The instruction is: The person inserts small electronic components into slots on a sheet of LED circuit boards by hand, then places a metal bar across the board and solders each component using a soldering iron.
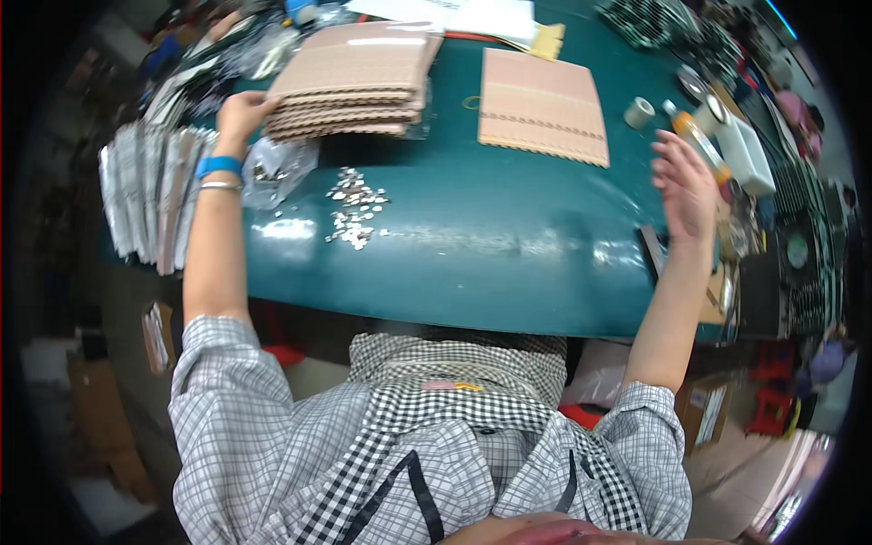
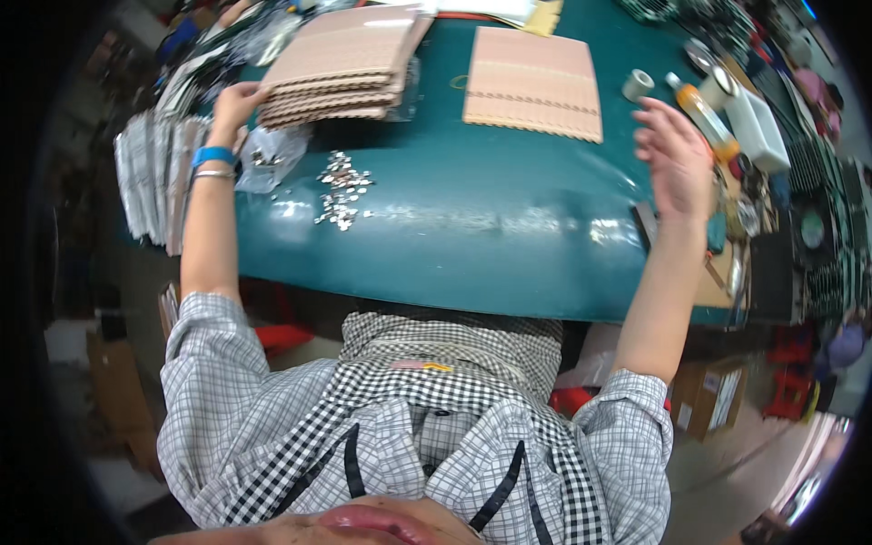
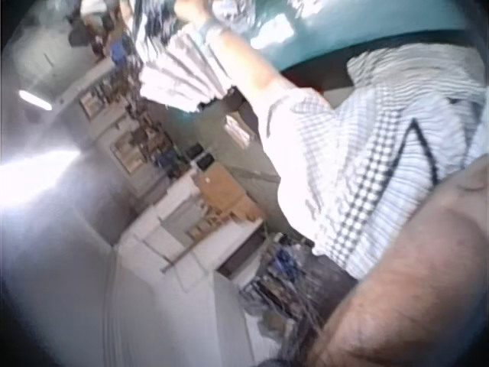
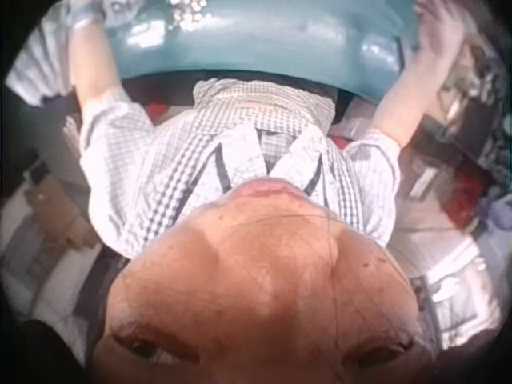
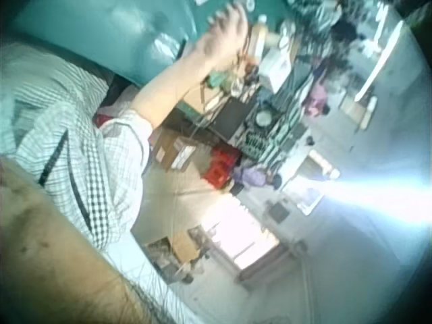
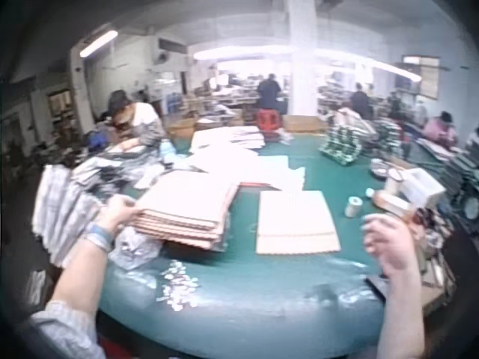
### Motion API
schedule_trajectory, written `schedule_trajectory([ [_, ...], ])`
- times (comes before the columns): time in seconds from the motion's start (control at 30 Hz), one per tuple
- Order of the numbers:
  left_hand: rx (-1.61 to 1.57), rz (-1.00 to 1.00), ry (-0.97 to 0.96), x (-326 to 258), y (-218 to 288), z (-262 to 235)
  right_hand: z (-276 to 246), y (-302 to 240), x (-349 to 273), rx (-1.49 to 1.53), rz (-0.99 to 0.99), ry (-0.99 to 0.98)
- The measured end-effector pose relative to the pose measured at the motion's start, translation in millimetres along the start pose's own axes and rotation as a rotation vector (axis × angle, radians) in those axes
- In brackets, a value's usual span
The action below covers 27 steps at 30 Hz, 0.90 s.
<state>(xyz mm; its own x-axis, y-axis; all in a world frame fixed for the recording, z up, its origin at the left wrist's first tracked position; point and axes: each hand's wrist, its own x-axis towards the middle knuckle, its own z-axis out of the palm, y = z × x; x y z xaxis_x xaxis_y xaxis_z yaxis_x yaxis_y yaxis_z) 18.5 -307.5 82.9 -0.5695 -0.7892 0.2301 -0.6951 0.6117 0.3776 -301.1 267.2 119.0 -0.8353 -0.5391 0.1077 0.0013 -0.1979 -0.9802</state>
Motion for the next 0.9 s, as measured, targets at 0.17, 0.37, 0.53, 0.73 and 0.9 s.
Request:
schedule_trajectory([
  [0.17,-0.040,-0.094,0.058,-21,-2,-3,172,56,55,-0.199,0.150,-0.365],
  [0.37,-0.138,-0.082,0.096,-31,11,-2,282,109,87,-0.567,0.112,-0.291],
  [0.53,-0.274,-0.092,0.207,-35,29,-6,307,114,86,-0.183,0.085,-0.028],
  [0.73,-0.409,-0.098,0.339,-30,14,-5,310,82,106,0.229,0.274,-0.104],
  [0.9,-0.718,0.060,0.299,-83,54,-32,246,75,95,0.477,0.264,-0.247],
])
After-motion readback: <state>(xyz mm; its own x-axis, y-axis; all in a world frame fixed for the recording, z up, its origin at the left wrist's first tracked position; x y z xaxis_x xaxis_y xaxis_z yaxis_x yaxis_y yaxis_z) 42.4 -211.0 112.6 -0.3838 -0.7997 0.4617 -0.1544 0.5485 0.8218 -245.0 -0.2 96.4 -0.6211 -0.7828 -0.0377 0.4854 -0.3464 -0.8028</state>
